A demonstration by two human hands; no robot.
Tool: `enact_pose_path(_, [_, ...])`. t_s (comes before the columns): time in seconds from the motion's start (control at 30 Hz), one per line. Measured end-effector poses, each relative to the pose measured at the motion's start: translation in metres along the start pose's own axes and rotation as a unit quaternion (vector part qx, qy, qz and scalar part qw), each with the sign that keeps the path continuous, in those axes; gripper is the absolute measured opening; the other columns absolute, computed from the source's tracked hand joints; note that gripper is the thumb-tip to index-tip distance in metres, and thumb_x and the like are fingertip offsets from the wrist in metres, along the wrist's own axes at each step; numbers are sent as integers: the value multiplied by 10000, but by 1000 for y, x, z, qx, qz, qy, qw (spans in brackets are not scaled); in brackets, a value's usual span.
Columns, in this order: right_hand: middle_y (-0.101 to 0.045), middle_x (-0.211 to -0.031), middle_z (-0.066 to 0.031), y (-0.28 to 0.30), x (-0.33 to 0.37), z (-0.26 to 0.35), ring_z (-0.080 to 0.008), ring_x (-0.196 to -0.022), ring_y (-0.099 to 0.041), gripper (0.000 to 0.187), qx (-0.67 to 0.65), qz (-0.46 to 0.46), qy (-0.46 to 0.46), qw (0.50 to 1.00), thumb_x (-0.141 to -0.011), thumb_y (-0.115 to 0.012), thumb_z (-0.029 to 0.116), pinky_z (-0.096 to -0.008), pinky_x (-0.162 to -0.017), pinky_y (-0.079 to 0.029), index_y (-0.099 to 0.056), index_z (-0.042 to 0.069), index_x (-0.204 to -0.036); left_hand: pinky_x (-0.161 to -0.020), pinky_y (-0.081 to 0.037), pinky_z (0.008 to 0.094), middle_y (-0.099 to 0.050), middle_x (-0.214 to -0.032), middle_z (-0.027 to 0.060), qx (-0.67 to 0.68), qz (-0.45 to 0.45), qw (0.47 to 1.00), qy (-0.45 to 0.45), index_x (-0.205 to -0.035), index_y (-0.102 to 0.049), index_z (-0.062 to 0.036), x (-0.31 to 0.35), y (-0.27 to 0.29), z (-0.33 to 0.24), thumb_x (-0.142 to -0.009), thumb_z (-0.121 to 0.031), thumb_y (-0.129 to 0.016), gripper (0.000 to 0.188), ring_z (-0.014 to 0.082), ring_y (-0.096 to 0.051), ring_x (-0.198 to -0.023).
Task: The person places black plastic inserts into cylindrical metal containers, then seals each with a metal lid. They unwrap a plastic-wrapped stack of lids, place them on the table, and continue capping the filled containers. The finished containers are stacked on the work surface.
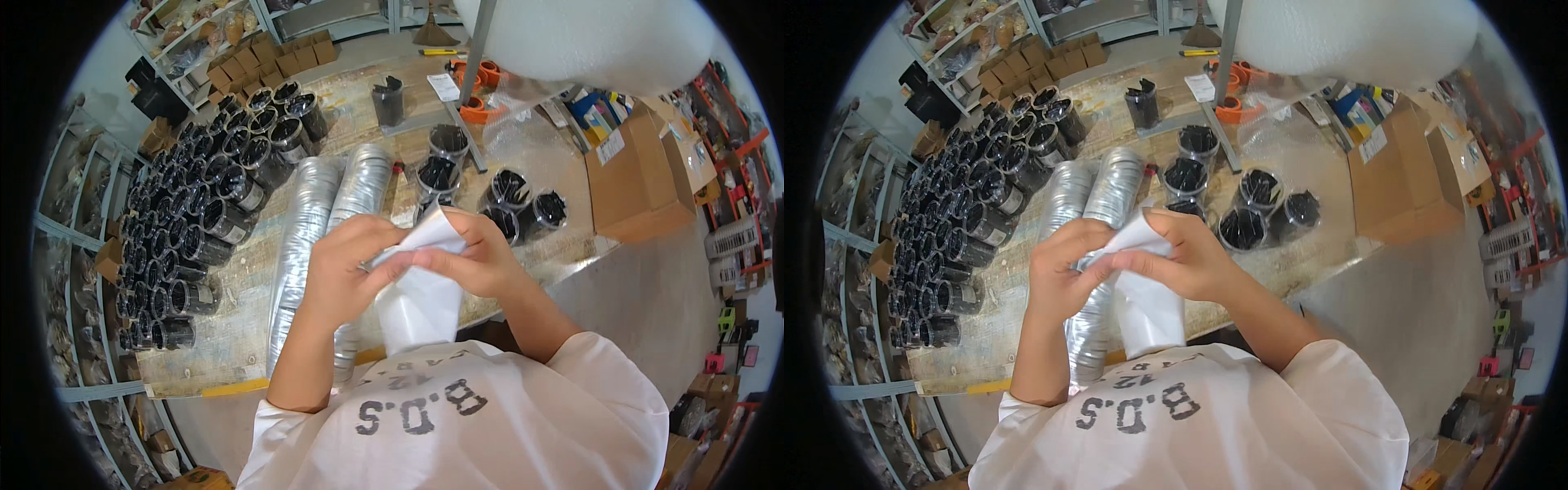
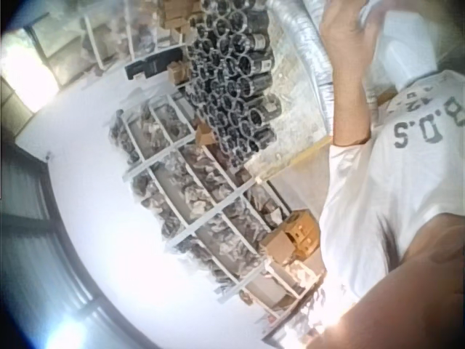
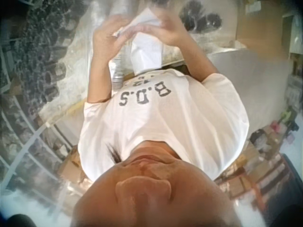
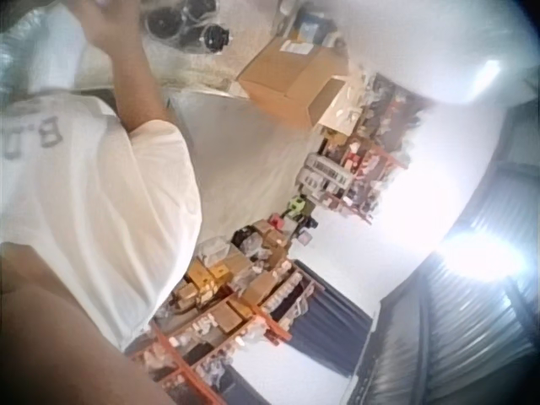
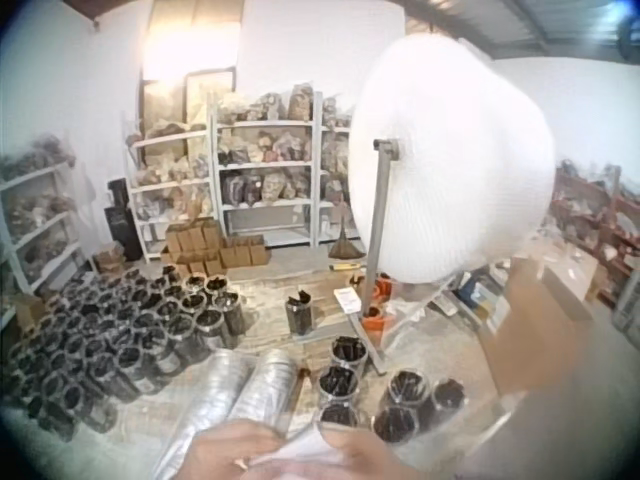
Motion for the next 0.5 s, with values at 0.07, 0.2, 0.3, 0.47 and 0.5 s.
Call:
enact_pose_path(0.07, [-702,-885,-44,-10,7,7,-71,-791,-607,237,-36,34,-67,997,-873,-734,162,-253,-697,-480,-671,21,-1052,-670,-521,295,-686,-867,109,29,13,999,29,-923,-720,-9,16,4,-2,-749,-80,-794,202,218,-665,-772])
enact_pose_path(0.2, [-696,-869,-59,-24,33,8,-83,-778,-605,265,-11,42,-131,990,-878,-714,207,-268,-679,-480,-663,17,-1054,-644,-519,285,-689,-844,109,75,11,996,43,-903,-721,0,39,1,2,-785,-81,-776,154,208,-665,-720])
enact_pose_path(0.3, [-699,-863,-86,-29,55,2,-134,-752,-629,277,17,25,-147,989,-876,-696,227,-287,-668,-485,-650,16,-1049,-651,-521,289,-695,-856,101,62,38,997,31,-900,-716,3,48,-7,0,-805,-57,-750,118,202,-669,-736])
enact_pose_path(0.47, [-670,-862,-166,-32,105,-9,-310,-735,-646,273,225,-28,-95,969,-884,-657,232,-379,-666,-500,-628,23,-1056,-676,-514,283,-697,-865,90,-147,-7,986,-78,-908,-705,7,51,2,15,-850,-46,-701,79,173,-656,-750])
enact_pose_path(0.5, [-658,-865,-177,-32,130,-28,-340,-745,-638,263,300,-37,-99,948,-890,-646,235,-402,-667,-501,-625,25,-1047,-678,-504,266,-696,-861,67,-131,-60,990,-11,-920,-704,10,53,17,33,-870,-57,-690,84,146,-641,-749])
Point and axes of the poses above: each hand's wrist, its own x-axis away from the middle knuckle, its own y-axis out of the back of the hand, z = x × y, the point moved 3 cm from there along -x, towards the middle knuckle
